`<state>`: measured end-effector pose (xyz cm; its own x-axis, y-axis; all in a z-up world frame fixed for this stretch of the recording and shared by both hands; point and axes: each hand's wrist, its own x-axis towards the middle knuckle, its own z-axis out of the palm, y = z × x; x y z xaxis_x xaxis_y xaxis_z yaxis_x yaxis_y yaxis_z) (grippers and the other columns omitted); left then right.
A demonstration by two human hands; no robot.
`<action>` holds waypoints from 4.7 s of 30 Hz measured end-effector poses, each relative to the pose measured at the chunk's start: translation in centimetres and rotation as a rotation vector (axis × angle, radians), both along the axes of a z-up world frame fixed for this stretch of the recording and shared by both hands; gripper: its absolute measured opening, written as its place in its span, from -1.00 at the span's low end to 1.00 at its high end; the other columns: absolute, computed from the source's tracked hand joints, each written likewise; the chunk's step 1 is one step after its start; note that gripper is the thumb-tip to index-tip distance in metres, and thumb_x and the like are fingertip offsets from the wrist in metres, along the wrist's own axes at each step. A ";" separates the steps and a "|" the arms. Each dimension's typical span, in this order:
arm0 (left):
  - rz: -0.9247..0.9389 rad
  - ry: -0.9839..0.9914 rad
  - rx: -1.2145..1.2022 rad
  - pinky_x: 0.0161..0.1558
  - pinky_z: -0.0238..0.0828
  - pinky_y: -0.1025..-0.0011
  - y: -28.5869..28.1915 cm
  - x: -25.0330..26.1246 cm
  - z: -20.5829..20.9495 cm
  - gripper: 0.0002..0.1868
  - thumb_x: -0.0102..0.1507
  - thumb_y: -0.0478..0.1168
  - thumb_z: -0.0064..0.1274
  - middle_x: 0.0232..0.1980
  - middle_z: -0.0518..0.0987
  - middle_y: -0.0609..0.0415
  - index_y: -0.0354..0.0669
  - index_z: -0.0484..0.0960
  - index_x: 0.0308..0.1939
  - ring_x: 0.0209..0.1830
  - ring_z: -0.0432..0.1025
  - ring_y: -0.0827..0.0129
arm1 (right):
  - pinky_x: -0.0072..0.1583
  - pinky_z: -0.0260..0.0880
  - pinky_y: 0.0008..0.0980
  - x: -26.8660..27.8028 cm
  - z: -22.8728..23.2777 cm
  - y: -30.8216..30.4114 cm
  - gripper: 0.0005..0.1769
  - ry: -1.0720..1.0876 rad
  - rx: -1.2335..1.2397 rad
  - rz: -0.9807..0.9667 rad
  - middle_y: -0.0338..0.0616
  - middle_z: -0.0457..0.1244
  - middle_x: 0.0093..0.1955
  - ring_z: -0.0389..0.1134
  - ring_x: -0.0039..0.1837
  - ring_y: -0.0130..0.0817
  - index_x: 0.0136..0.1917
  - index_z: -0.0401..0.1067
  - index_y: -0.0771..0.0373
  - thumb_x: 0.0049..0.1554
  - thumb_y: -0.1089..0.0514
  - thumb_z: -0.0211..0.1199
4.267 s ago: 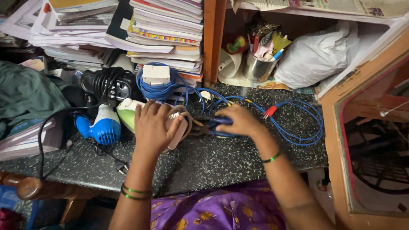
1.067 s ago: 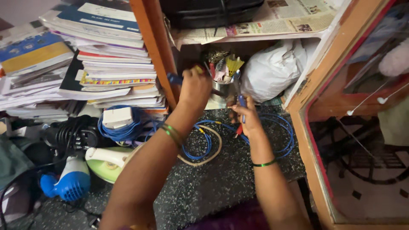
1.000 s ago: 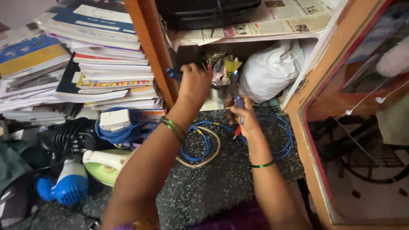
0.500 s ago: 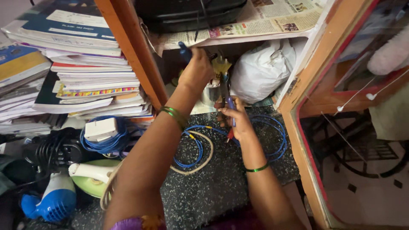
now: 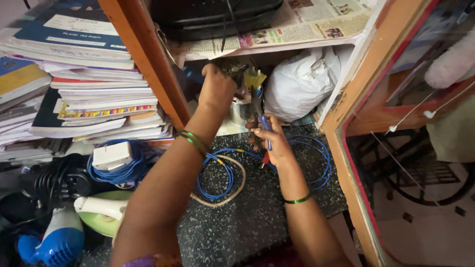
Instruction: The person organizes a cluttered desk by picking up and placing down various items, including an iron, hair dryer, extension cord, and a black electronic device. They wrap the iron's cord and place the items back on the desk or shelf.
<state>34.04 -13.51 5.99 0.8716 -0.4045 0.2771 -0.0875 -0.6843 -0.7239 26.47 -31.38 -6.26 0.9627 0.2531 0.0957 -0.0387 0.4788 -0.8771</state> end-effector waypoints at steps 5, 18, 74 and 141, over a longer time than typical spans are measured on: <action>-0.065 0.214 0.010 0.06 0.23 0.07 1.0 2.4 -1.1 -0.78 0.34 -0.18 0.00 -0.15 0.73 0.18 0.10 0.79 -0.13 -0.10 0.58 0.27 | -0.25 0.40 -0.32 0.0 0.1 0.1 -0.51 0.017 0.025 0.011 -0.01 0.38 0.07 0.40 -0.18 -0.30 0.20 0.21 0.15 0.02 0.23 0.27; -0.104 0.127 0.148 0.00 0.33 0.03 -1.4 3.6 -3.1 -0.72 0.33 -0.13 -0.04 -0.09 0.71 0.04 -0.07 0.71 0.01 0.01 0.54 0.11 | -0.21 0.43 -0.35 -0.5 0.3 0.5 -0.38 0.047 -0.053 0.079 -0.01 0.38 0.11 0.41 -0.16 -0.32 0.33 0.17 0.12 0.01 0.24 0.23; -0.207 0.410 -2.755 -0.08 0.58 0.31 -1.9 -6.5 -12.5 -0.32 0.10 -0.25 0.38 0.01 0.61 -0.05 -0.26 0.35 0.21 -0.06 0.57 0.26 | 0.62 -0.19 -0.22 -0.8 -2.1 3.1 -0.19 -0.524 -0.382 0.073 0.01 -0.11 0.72 -0.14 0.72 -0.16 0.69 -0.10 0.30 0.28 0.12 0.10; 0.079 0.043 -1.128 -0.15 0.43 0.03 18.1 -40.3 -5.2 -0.75 0.15 -0.13 0.21 -0.29 0.62 -0.16 -0.25 0.58 -0.29 -0.24 0.50 -0.10 | 0.34 0.30 0.00 -11.7 2.8 14.5 -0.37 -1.106 -0.831 0.054 0.01 0.33 0.29 0.29 0.34 -0.06 0.31 0.46 0.18 0.02 -0.04 0.50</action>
<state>-6.31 4.62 0.77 0.9013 0.1144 0.4178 -0.0246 -0.9494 0.3130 14.79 -16.88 -3.50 0.4732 0.6455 0.5996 0.8554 -0.1737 -0.4880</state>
